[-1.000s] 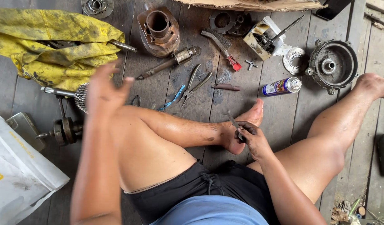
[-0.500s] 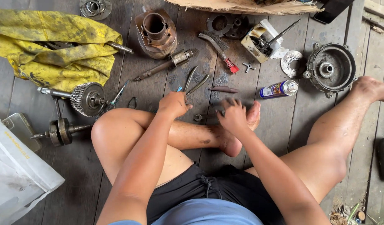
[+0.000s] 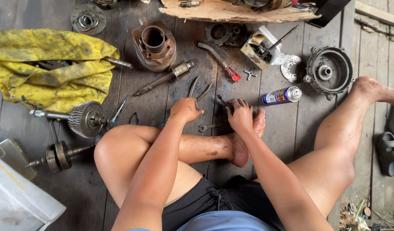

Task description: Inspecting, cleaning, and organizing various disassembled motorcycle engine components on a wooden floor.

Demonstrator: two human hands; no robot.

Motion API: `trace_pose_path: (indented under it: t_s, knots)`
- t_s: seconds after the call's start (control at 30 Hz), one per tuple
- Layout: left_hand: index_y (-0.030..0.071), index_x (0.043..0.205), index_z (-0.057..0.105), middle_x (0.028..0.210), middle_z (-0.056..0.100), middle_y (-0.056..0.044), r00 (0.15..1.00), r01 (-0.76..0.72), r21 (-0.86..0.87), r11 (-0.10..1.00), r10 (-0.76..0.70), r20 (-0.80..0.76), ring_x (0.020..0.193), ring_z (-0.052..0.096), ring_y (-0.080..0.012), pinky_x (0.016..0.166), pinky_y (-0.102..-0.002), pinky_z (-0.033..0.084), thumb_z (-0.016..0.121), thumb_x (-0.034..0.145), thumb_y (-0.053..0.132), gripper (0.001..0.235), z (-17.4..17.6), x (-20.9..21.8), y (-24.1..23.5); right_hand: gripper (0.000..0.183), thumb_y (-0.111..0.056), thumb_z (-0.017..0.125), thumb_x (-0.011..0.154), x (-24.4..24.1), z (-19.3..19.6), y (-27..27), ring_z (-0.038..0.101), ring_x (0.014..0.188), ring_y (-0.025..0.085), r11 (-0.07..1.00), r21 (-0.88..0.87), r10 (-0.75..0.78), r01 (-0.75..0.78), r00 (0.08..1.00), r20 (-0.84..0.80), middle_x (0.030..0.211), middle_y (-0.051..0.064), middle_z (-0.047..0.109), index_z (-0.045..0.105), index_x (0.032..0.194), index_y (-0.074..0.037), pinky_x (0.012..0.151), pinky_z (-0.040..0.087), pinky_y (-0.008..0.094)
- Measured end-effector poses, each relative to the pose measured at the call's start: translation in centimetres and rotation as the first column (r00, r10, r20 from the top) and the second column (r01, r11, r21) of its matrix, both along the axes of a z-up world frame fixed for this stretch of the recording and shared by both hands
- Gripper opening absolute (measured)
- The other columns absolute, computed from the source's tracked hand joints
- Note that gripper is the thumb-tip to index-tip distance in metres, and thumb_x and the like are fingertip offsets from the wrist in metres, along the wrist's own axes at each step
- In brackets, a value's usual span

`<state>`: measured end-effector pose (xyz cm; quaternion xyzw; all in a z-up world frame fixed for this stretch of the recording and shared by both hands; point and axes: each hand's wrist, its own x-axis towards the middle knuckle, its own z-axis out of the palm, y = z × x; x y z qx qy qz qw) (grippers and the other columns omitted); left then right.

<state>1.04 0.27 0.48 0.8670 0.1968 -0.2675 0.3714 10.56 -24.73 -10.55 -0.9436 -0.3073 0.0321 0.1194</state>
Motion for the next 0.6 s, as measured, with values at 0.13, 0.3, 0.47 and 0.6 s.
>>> trace_pose_path:
  t_s: [0.13, 0.3, 0.47, 0.6]
  knots:
    - [0.004, 0.100, 0.075, 0.107, 0.075, -0.022, 0.998, 0.052, -0.016, 0.999, -0.051, 0.039, 0.115, 0.069, -0.0404, 0.095, -0.050, 0.058, 0.073, 0.090, 0.031, 0.029, -1.0, 0.2, -0.3, 0.016, -0.020, 0.073, 0.092, -1.1, 1.6, 0.3, 0.066, 0.101, 0.041, 0.949, 0.280, -0.116, 0.146, 0.986, -0.120, 0.092, 0.014, 0.068, 0.070, 0.103, -0.009, 0.089, 0.050, 0.056]
    - [0.006, 0.102, 0.077, 0.106, 0.076, -0.021, 0.994, 0.058, -0.038, 0.998, -0.054, 0.094, 0.114, 0.070, -0.0401, 0.098, -0.049, 0.057, 0.075, 0.089, 0.030, 0.028, -1.4, 0.2, -0.8, 0.018, -0.015, 0.082, 0.085, -1.7, 1.6, 0.1, 0.070, 0.087, 0.042, 0.860, 0.472, -0.149, 0.196, 0.979, -0.136, 0.081, 0.016, 0.068, 0.070, 0.096, -0.006, 0.074, 0.056, 0.047]
    - [0.003, 0.131, 0.066, 0.106, 0.075, -0.024, 0.909, -0.004, -0.221, 0.975, 0.095, 0.406, 0.114, 0.069, -0.0421, 0.102, -0.053, 0.053, 0.072, 0.093, 0.025, 0.044, -0.3, 0.3, -3.5, 0.027, -0.024, 0.084, 0.088, -4.4, 3.8, 1.5, 0.069, 0.080, 0.031, 0.768, 0.527, -0.237, 0.364, 0.926, -0.295, 0.084, 0.016, 0.071, 0.064, 0.101, -0.010, 0.071, 0.053, 0.043]
    - [0.003, 0.126, 0.069, 0.104, 0.076, -0.022, 0.898, 0.028, -0.274, 0.961, 0.096, 0.430, 0.109, 0.072, -0.0402, 0.098, -0.050, 0.056, 0.070, 0.093, 0.017, 0.036, -0.9, -0.2, -5.0, 0.022, -0.011, 0.082, 0.086, -7.5, 5.5, 2.2, 0.071, 0.083, 0.034, 0.737, 0.560, -0.199, 0.379, 0.913, -0.356, 0.083, 0.017, 0.070, 0.064, 0.098, -0.008, 0.075, 0.055, 0.044]
